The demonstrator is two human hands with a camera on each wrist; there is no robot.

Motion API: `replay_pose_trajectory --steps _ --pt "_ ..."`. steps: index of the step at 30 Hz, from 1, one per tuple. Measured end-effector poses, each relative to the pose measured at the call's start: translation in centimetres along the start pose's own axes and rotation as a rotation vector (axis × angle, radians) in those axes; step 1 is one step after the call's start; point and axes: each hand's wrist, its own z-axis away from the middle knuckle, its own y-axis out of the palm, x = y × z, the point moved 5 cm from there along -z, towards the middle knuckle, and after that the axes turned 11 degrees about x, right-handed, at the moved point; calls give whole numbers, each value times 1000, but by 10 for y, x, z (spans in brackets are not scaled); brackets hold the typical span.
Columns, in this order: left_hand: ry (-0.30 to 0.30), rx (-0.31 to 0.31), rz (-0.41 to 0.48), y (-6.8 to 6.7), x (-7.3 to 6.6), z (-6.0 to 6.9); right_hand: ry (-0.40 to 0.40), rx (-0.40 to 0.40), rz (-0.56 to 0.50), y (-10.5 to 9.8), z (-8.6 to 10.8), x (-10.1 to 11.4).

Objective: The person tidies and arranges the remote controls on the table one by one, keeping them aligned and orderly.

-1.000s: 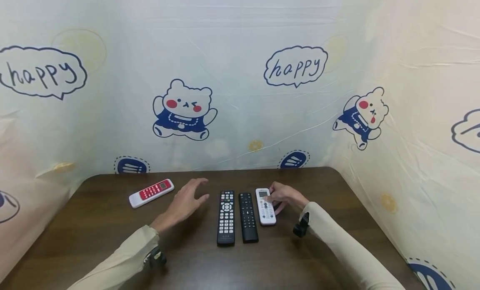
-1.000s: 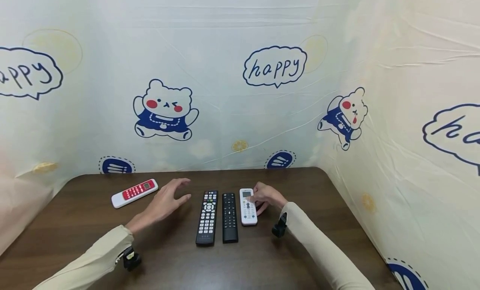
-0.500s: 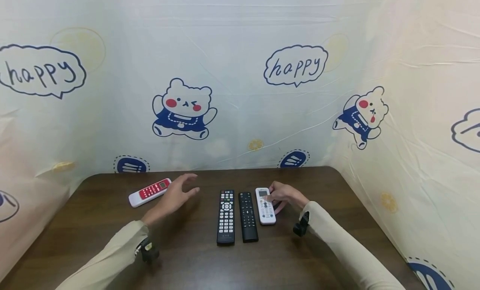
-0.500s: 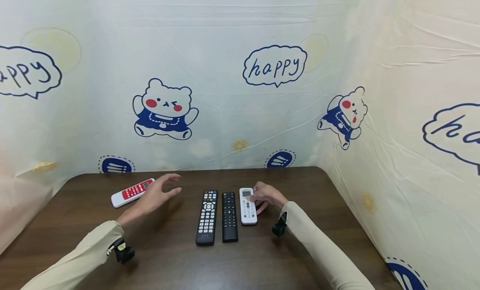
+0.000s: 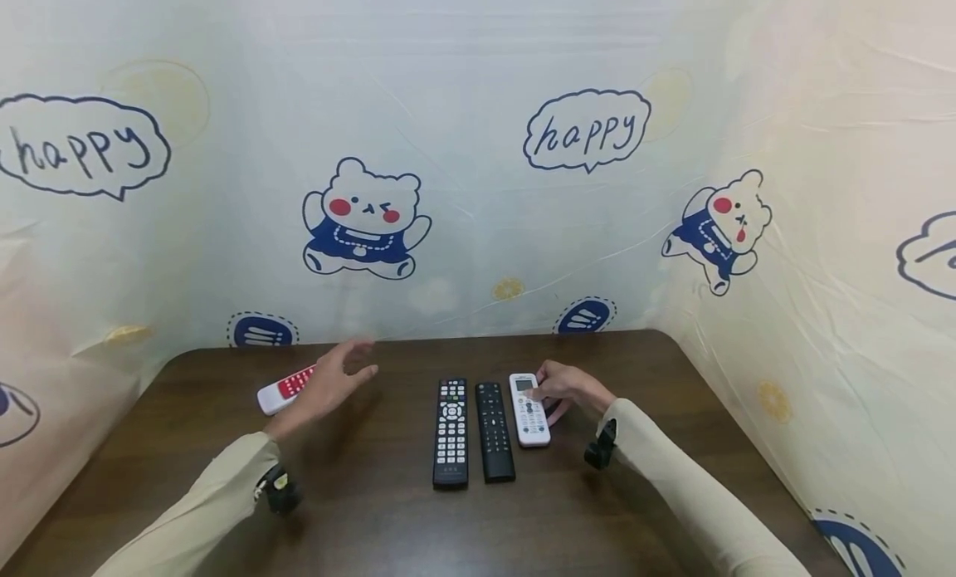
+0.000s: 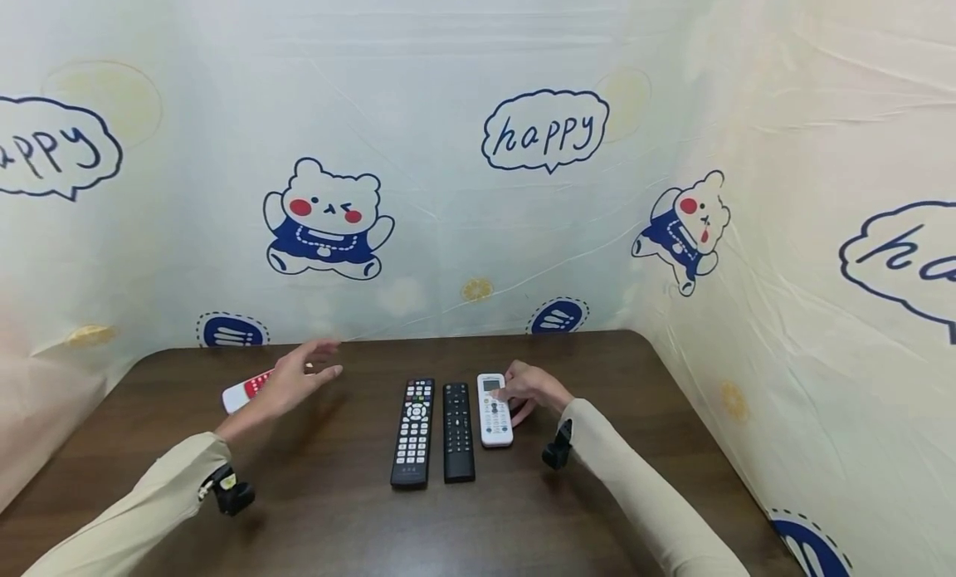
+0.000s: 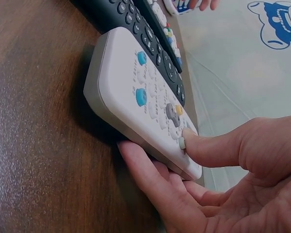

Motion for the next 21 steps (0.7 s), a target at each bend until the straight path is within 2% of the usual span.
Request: replay_pose_trajectory --steps 8,14,21 --pt "9 -23 -55 -15 16 -2 4 -4 -13 -1 -3 0" --pt "-53 -29 -64 -26 28 0 7 -9 -9 -1 -3 0" --pt "-89 7 -34 -35 38 2 16 -12 -1 -2 -3 1"
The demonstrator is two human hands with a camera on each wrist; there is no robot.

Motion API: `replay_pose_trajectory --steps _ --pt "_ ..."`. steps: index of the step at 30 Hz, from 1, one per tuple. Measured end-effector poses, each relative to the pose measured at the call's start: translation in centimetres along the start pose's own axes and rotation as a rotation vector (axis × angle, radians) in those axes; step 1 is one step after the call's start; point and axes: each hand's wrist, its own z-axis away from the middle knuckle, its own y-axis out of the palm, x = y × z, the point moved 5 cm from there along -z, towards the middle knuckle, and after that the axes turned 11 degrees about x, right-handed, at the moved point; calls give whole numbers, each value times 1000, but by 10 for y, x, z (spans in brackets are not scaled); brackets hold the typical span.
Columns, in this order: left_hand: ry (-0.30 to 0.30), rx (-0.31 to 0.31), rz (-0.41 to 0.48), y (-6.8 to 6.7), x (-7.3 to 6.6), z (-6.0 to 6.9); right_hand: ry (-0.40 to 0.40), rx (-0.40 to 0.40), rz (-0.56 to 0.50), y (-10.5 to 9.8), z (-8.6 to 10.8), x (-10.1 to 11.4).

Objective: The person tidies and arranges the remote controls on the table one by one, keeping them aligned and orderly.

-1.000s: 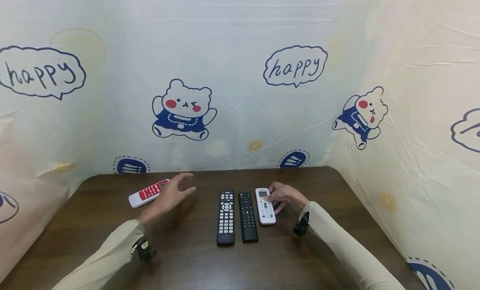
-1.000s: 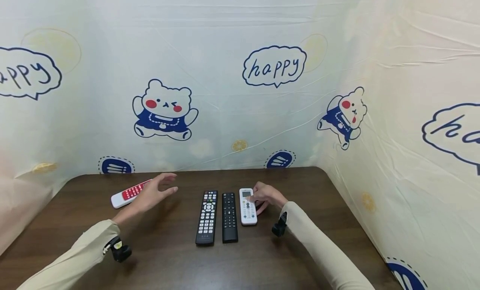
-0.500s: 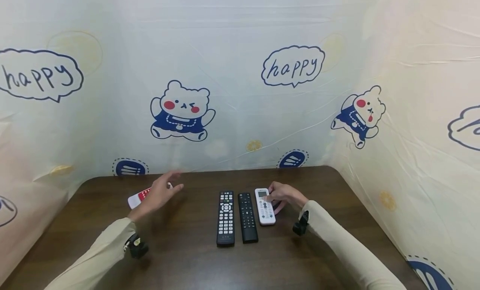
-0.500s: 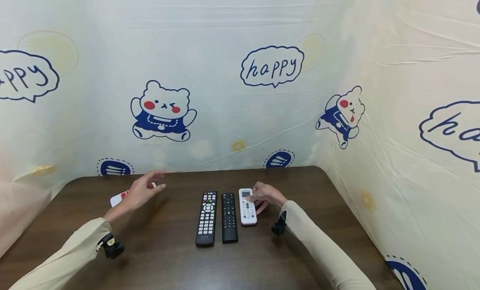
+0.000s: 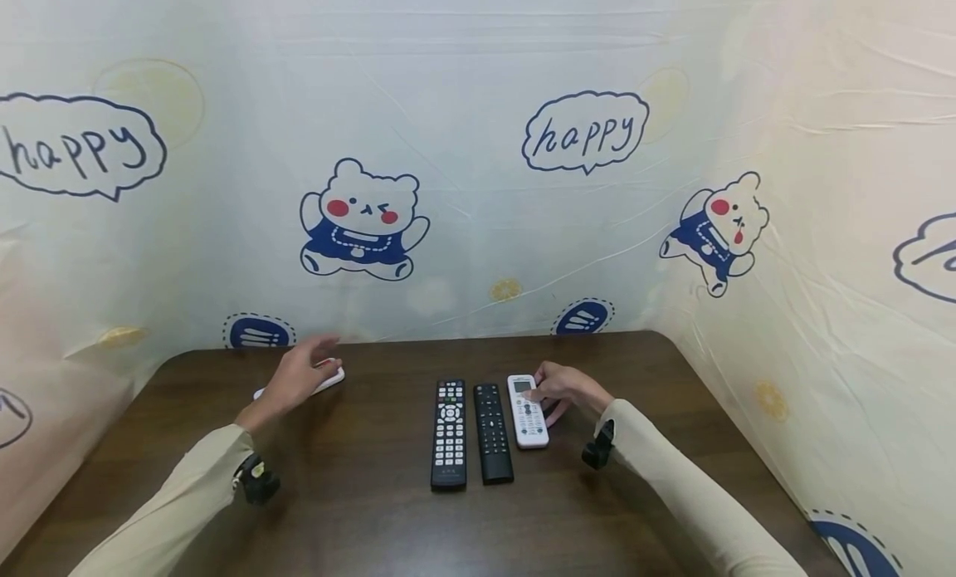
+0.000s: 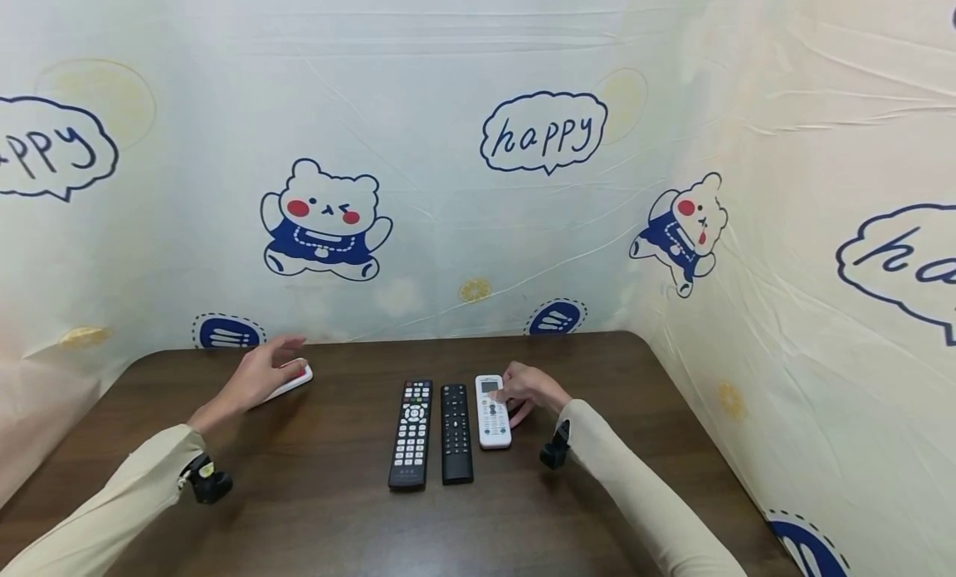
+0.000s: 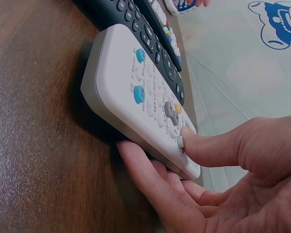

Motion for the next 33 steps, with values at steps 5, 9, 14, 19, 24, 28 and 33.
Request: replay_pose_trajectory --steps 5,9,14,19,24,28,33 --pt "-13 6 -43 -5 7 0 -2 11 1 0 1 1" --pt "-36 32 -75 -10 14 0 -3 13 2 -1 0 1" --pt "-113 72 -145 -16 26 2 -11 17 12 -1 1 3" --pt "-220 129 -176 -17 37 5 -6 23 12 0 1 3" --pt "-268 149 -190 -19 43 12 -7 18 17 3 1 3" --pt "-302 163 -189 -19 46 17 -5 21 29 5 2 3" --pt "-308 158 -167 -16 48 18 15 16 35 2 3 5"
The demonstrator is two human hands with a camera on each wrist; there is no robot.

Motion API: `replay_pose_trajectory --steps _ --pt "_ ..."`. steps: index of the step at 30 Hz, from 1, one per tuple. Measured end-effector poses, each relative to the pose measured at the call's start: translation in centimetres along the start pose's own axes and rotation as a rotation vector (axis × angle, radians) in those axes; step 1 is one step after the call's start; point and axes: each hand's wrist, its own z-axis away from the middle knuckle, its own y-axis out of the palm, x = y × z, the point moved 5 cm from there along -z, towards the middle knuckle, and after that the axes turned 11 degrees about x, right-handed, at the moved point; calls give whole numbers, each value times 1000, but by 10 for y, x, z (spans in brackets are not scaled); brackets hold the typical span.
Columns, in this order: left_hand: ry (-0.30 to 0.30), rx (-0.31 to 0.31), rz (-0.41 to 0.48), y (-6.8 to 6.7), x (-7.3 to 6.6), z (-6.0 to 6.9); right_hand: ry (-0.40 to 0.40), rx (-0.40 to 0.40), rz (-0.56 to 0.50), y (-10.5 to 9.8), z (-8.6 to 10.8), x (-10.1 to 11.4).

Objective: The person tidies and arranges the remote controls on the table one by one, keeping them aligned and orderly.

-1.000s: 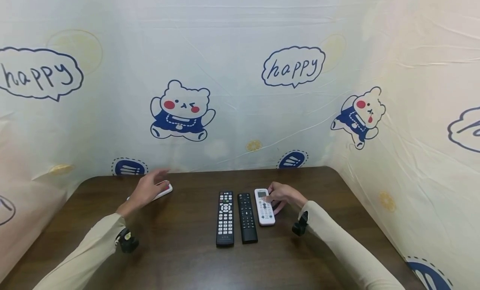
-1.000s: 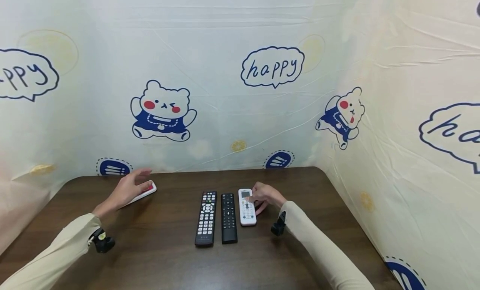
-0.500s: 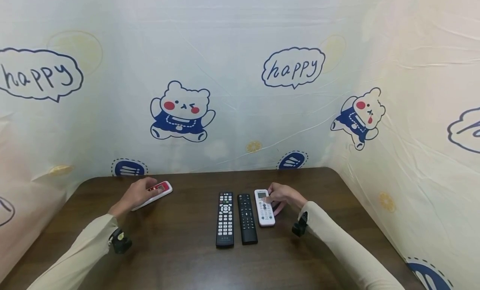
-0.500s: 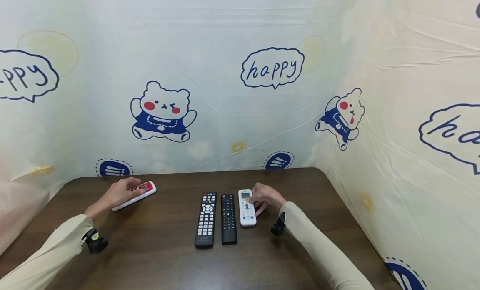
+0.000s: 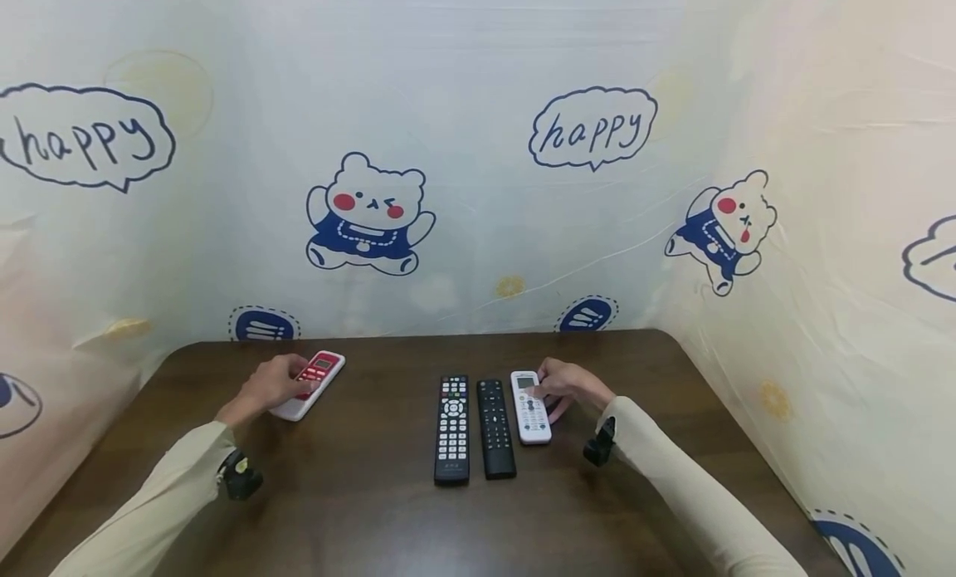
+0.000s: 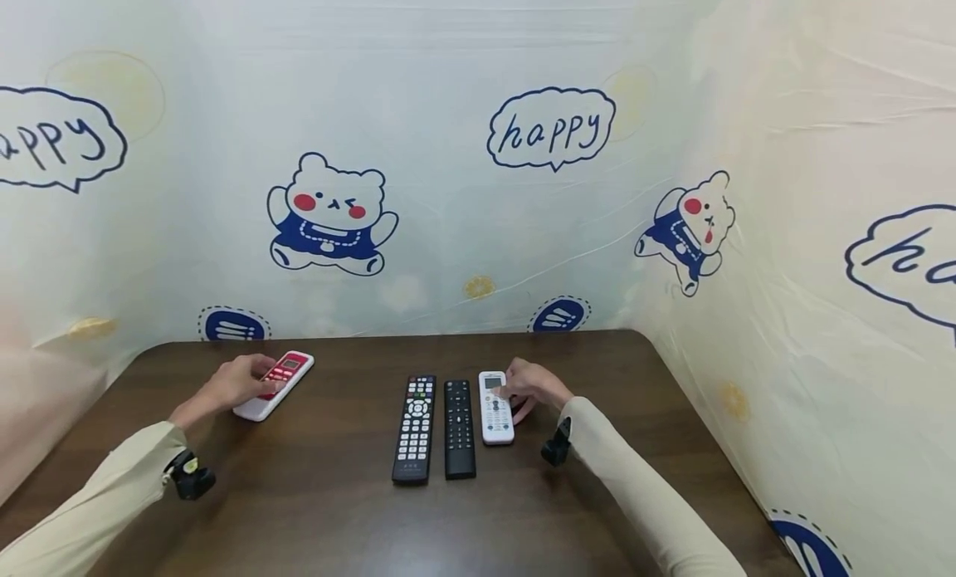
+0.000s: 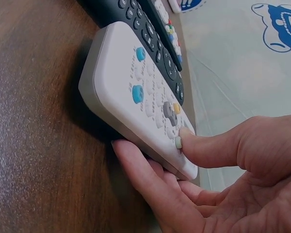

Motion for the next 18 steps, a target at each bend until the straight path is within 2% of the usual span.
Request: replay_pose_trajectory --steps 6,12,18 --pt "-13 -18 38 2 -1 1 2 3 -10 -2 1 -1" --pt "-9 -7 57 9 -1 4 14 -1 -9 -1 1 -4" --pt "-33 -15 75 5 -5 6 12 -10 -27 -1 2 -2"
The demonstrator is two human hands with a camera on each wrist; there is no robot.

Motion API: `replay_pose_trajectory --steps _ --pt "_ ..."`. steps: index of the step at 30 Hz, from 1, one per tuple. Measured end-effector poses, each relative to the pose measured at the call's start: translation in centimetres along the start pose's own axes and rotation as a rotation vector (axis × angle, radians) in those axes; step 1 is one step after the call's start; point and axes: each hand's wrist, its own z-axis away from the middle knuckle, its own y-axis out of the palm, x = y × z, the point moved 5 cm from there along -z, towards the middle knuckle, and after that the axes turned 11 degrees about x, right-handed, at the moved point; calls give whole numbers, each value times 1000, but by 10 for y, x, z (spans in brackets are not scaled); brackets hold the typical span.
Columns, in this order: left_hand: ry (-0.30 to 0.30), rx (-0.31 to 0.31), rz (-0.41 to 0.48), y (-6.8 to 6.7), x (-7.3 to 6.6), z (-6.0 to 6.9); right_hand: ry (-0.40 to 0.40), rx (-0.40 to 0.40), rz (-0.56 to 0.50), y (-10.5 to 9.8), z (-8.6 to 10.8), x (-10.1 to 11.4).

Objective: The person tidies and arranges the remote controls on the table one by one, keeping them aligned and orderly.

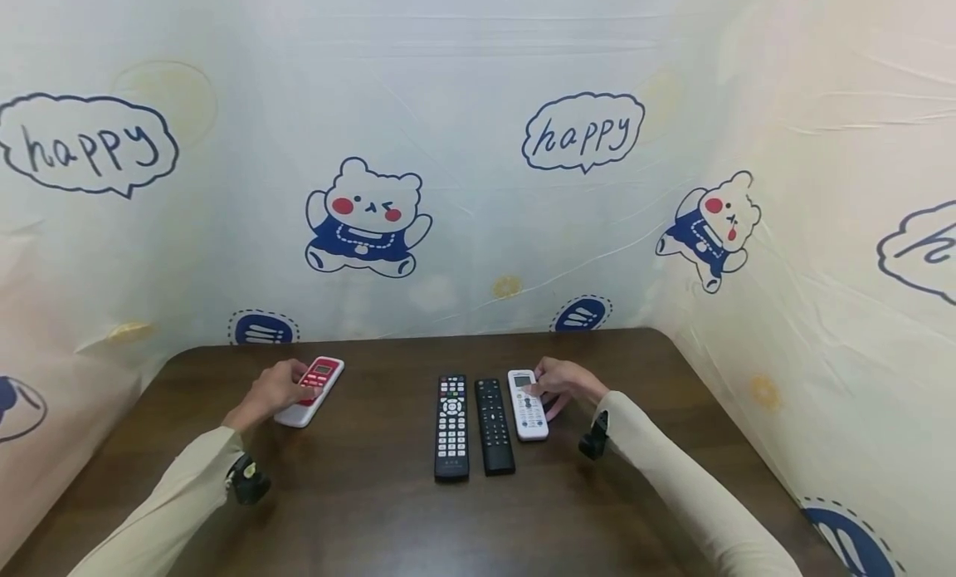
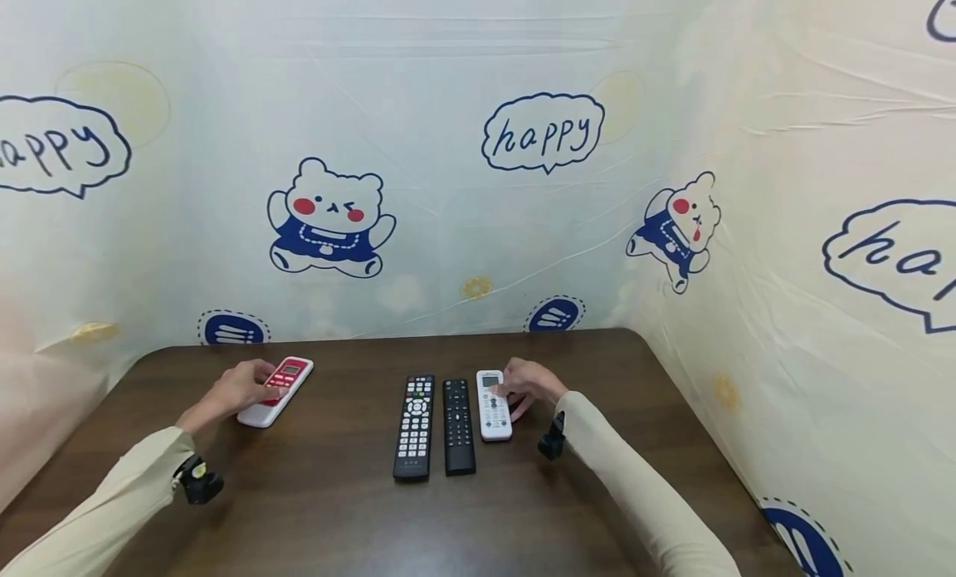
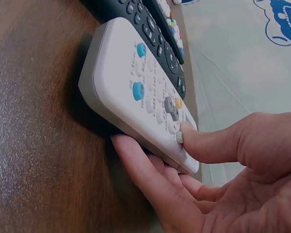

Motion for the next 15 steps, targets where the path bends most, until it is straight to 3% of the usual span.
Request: replay_pose_trajectory --steps 15 --pt "-47 9 8 -1 -3 2 2 26 -10 -2 -3 0"
